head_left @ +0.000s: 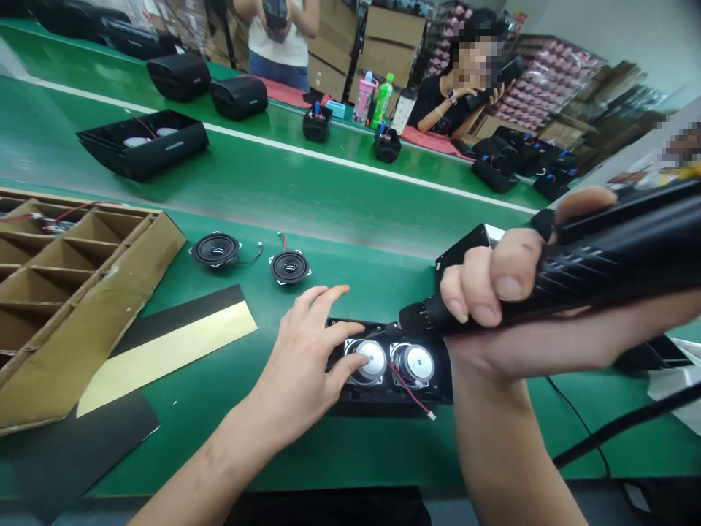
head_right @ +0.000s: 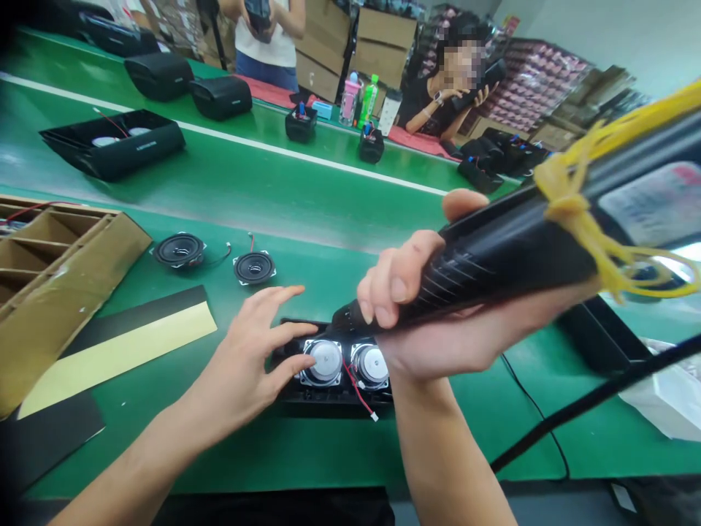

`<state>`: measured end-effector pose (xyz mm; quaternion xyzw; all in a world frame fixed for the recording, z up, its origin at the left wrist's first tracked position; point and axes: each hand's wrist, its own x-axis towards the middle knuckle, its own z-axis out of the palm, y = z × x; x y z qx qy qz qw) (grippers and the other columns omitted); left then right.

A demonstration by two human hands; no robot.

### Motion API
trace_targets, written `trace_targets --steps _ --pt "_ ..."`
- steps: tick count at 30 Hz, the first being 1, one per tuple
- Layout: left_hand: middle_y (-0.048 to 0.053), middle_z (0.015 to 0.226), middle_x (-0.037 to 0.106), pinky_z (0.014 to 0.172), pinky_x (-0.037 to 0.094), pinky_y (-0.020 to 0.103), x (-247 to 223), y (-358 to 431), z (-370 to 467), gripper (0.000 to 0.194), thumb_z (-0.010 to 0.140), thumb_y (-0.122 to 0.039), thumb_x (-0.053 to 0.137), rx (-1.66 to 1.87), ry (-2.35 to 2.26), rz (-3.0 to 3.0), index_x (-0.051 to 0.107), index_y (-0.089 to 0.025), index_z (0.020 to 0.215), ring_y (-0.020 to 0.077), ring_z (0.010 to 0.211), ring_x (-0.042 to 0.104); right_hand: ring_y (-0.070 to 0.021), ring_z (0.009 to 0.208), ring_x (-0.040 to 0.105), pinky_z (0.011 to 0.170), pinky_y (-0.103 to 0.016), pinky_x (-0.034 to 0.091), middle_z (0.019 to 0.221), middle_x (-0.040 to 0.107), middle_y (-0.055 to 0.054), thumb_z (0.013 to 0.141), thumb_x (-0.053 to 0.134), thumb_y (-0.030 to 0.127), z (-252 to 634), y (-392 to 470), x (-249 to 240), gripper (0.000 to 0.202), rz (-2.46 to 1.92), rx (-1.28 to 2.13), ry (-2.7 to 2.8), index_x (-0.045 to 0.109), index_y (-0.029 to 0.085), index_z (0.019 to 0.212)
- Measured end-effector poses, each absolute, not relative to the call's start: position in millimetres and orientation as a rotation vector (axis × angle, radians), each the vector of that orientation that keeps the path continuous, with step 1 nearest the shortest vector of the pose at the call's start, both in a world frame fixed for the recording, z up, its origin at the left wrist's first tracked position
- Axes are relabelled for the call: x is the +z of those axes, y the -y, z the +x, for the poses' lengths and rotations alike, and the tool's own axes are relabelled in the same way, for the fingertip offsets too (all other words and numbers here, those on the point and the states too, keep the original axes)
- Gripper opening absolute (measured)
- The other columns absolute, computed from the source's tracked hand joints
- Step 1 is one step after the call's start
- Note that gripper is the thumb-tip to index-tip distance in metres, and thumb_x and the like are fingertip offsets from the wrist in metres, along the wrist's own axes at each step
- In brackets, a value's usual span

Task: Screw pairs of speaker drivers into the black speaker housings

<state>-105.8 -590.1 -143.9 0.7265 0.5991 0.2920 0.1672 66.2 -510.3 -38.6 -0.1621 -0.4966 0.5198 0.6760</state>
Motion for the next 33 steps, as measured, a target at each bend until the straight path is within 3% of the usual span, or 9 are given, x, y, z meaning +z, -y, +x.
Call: trace_targets --steps 3,6,10,16,23,26,28,30,33 --pt "0.007 0.174 0.043 0.126 0.038 0.07 -141.8 583.1 -102.4 0.025 0.103 -0.022 0.062 0.635 -1.773 2.186 0.084 -0.03 0.113 0.0415 0.162 0.032 -0.0119 0.035 0.035 0.031 -0.028 0.032 0.052 0.047 0.009 0.077 0.087 0.072 71.4 511.0 -33.4 0.048 -0.397 1.154 1.122 0.076 0.031 0.099" --pt "0.01 0.174 0.045 0.124 0.037 0.075 -135.1 574.7 -98.3 0.025 0.099 -0.018 0.065 0.425 -1.801 2.238 0.087 -0.028 0.105 0.0466 0.162 0.033 -0.0105 0.034 0.032 0.03 -0.027 0.029 0.054 0.045 0.009 0.083 0.081 0.075 75.1 506.1 -40.7 0.047 -0.359 1.085 1.13 0.076 0.031 0.1" --pt "0.01 0.171 0.049 0.124 0.038 0.074 -129.3 567.8 -94.4 0.026 0.098 -0.016 0.065 0.315 -1.765 2.245 0.088 -0.029 0.1 0.0465 0.162 0.035 -0.0099 0.035 0.036 0.03 -0.026 0.03 0.058 0.047 0.007 0.089 0.074 0.075 78.8 498.0 -56.9 0.05 -0.273 1.086 1.117 0.077 0.028 0.107" --pt "0.013 0.172 0.049 0.12 0.041 0.074 -135.4 565.8 -94.6 0.03 0.096 -0.011 0.064 0.354 -1.722 2.291 0.088 -0.028 0.105 0.0474 0.161 0.038 -0.0108 0.03 0.035 0.026 -0.023 0.026 0.053 0.052 0.007 0.091 0.062 0.084 77.4 490.3 -66.7 0.064 -0.188 1.071 1.041 0.078 0.025 0.109" --pt "0.009 0.161 0.062 0.117 0.043 0.075 -137.5 565.1 -95.2 0.025 0.095 -0.014 0.067 0.518 -1.715 2.355 0.085 -0.025 0.082 0.0455 0.154 0.047 -0.0099 0.027 0.033 0.024 -0.021 0.02 0.051 0.052 0.007 0.093 0.054 0.086 74.5 483.5 -71.6 0.07 -0.165 1.03 1.028 0.079 0.022 0.107" --pt "0.007 0.159 0.064 0.118 0.044 0.072 -133.6 571.8 -99.4 0.02 0.096 -0.018 0.067 0.677 -1.759 2.347 0.08 -0.024 0.083 0.0416 0.152 0.049 -0.0091 0.027 0.032 0.024 -0.021 0.019 0.051 0.052 0.008 0.092 0.057 0.085 75.6 487.0 -64.0 0.068 -0.14 1.033 1.005 0.08 0.022 0.104" --pt "0.01 0.147 0.071 0.113 0.05 0.065 -131.7 579.3 -103.0 0.017 0.096 -0.016 0.062 0.927 -1.744 2.345 0.074 -0.021 0.085 0.0376 0.142 0.059 -0.0078 0.03 0.033 0.027 -0.02 0.026 0.051 0.052 0.009 0.087 0.073 0.076 78.7 495.8 -52.4 0.055 -0.177 1.078 0.984 0.079 0.023 0.101" --pt "0.011 0.121 0.078 0.096 0.058 0.052 -131.7 587.8 -106.3 0.015 0.094 -0.012 0.06 1.215 -1.669 2.359 0.068 -0.02 0.084 0.0305 0.116 0.07 -0.0063 0.034 0.037 0.032 -0.019 0.034 0.053 0.053 0.01 0.079 0.091 0.056 84.0 508.2 -40.2 0.039 -0.251 1.167 0.953 0.078 0.023 0.095" --pt "0.006 0.089 0.074 0.077 0.057 0.038 -135.5 599.5 -109.6 0.015 0.094 -0.008 0.063 1.41 -1.589 2.4 0.063 -0.019 0.084 0.0203 0.085 0.068 -0.0067 0.041 0.046 0.039 -0.02 0.041 0.059 0.056 0.008 0.084 0.092 0.035 95.3 524.7 -32.8 0.024 -0.236 1.323 0.948 0.077 0.022 0.098"
